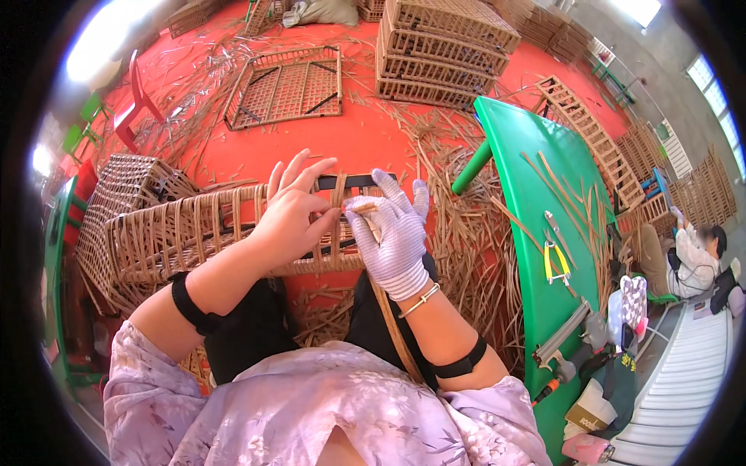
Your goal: Weaving and securing material onto a wooden frame using various tools and staples.
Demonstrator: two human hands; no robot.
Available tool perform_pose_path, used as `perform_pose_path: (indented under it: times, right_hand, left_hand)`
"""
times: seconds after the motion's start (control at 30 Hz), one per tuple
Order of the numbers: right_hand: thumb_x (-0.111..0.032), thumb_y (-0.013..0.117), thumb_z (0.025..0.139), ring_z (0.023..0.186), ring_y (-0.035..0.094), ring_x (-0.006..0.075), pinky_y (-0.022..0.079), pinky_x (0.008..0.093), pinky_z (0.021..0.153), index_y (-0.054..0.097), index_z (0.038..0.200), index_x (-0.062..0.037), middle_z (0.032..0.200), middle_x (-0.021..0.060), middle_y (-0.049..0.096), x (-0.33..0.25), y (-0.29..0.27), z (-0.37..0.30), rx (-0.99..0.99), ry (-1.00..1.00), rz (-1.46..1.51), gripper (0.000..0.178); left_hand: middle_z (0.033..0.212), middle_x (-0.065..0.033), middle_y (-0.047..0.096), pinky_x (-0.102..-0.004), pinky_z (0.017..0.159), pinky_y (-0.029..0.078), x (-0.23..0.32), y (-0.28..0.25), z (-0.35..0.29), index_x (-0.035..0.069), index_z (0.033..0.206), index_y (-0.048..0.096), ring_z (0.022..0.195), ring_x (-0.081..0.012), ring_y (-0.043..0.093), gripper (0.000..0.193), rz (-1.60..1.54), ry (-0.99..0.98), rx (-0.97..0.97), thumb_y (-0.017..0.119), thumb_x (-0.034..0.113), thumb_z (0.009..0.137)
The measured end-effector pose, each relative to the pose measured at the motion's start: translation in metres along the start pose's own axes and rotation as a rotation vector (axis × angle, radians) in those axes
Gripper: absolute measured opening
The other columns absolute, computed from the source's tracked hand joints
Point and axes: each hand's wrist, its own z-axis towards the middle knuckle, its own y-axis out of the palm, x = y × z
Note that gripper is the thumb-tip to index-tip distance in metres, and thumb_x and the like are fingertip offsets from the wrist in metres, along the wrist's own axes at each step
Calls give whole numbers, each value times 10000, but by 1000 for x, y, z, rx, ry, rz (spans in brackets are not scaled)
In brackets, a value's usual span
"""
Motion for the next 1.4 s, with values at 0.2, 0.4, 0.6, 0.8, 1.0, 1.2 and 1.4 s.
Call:
perform_pose_path:
  times: [0.2,0.4,0.6,0.8,1.0,1.2,1.4]
  right_hand:
    - [-158,674,853,1167,600,241,155,576,1133,650,922,-155,943,-16,714,-1,-3,-8,4,-205,-47,73]
    - [-103,692,833,1184,593,240,190,537,1137,635,945,-150,933,-22,720,-14,-17,-4,-66,-260,-68,134]
    - [-164,678,840,1146,608,238,205,515,1122,655,886,-155,973,6,712,-6,-25,10,-57,-207,-24,52]
    - [-178,693,829,1069,626,247,308,461,1014,661,832,-124,921,35,692,25,-1,72,57,-153,-70,62]
    - [-286,693,834,752,620,287,412,400,798,659,782,-91,772,76,680,53,22,94,-123,-30,-171,205]
    - [-315,708,815,771,645,268,456,403,759,686,793,-78,783,82,689,50,27,107,-388,85,-204,238]
    - [-423,677,802,919,681,252,481,383,892,726,933,-129,934,82,728,83,39,112,-742,350,-28,325]
  left_hand:
    - [1336,-78,523,-499,1134,190,4,6,3,19,704,697,1395,-326,303,222,-45,-139,-1,665,191,840]
    - [1298,-65,545,-483,1094,247,2,6,10,28,706,697,1342,-289,379,204,-33,-168,48,660,183,834]
    - [1194,-75,634,-465,996,381,-4,-5,23,25,787,662,1089,-301,591,183,-126,-166,-123,682,203,825]
    - [1057,-96,670,-443,942,428,-12,-1,19,80,1193,492,989,-302,631,438,-78,-10,-10,677,230,825]
    - [1142,-90,673,-443,962,433,-4,-2,25,87,1223,514,1099,-281,619,471,-60,-71,-47,707,259,830]
    - [982,-106,661,-434,898,465,-4,-4,28,80,1194,604,994,-309,623,433,0,-35,-27,710,276,823]
    - [934,-128,633,-414,829,501,-10,2,43,62,1052,692,934,-324,616,324,-76,-6,-45,714,281,814]
